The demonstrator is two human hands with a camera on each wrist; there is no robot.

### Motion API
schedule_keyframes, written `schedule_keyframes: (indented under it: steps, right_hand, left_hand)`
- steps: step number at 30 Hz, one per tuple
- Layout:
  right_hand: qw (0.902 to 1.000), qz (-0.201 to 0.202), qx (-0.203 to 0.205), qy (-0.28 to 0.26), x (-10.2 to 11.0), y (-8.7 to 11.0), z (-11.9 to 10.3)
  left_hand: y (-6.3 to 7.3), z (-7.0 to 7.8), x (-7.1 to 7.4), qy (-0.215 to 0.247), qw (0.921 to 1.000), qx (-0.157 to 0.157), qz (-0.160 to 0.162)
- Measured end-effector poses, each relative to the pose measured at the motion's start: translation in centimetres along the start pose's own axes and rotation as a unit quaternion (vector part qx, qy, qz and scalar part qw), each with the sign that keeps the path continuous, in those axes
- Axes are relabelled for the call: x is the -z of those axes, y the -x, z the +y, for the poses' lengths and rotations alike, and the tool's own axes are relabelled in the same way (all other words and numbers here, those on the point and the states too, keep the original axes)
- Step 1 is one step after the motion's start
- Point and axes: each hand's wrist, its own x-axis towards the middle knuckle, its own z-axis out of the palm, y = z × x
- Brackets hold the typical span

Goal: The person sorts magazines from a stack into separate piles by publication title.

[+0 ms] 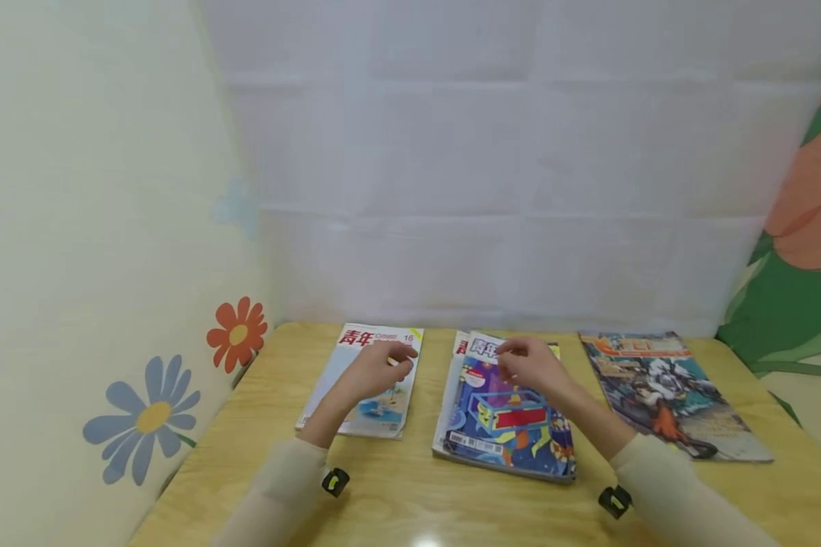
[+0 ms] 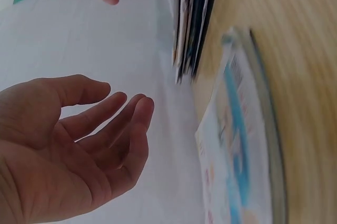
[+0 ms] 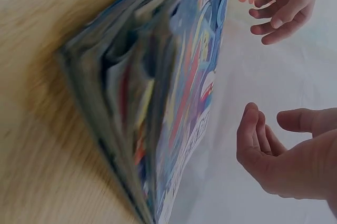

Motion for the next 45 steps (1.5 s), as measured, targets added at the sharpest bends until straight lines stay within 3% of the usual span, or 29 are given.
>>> schedule_keyframes:
  steps: [7, 14, 20, 24, 29, 34, 38, 45]
  right_hand:
    - [0.9984, 0.018, 0.041, 0.036, 2.8, 1.5, 1.2]
    - [0.9960, 0.044, 0.064, 0.044, 4.6, 2.2, 3.7]
    - [0.9930, 0.076, 0.032, 0.085, 5.5, 2.8, 5.5]
    - [0.9916, 0.062, 0.018, 0.112, 6.2, 3.4, 5.8]
    - [0.9957, 0.035, -0.037, 0.078, 6.8, 3.5, 6.0]
    - [0.9940, 0.007, -0.100, 0.043, 6.6, 3.0, 6.5]
    - [0.9926, -0.001, -0.119, 0.022, 6.4, 2.9, 6.8]
    - [0.9907, -0.003, -0.134, 0.024, 6.4, 2.6, 7.2]
  left_hand:
    - [-1.1, 1.1, -3.1, 0.034, 0.9987, -0.009, -0.037]
    - [-2.6, 1.1, -5.4, 0.030, 0.9986, -0.011, -0.042]
    - [-3.4, 1.4, -6.8, 0.033, 0.9980, 0.008, -0.053]
    - [-3.5, 1.7, -7.3, 0.025, 0.9972, 0.037, -0.061]
    - [-3.6, 2.1, -7.4, 0.023, 0.9964, 0.057, -0.058]
    - [-3.6, 2.1, -7.7, 0.068, 0.9920, 0.099, -0.038]
    - [-3.7, 2.1, -8.1, 0.115, 0.9851, 0.126, -0.023]
    - [-4.0, 1.9, -8.7, 0.145, 0.9809, 0.127, -0.022]
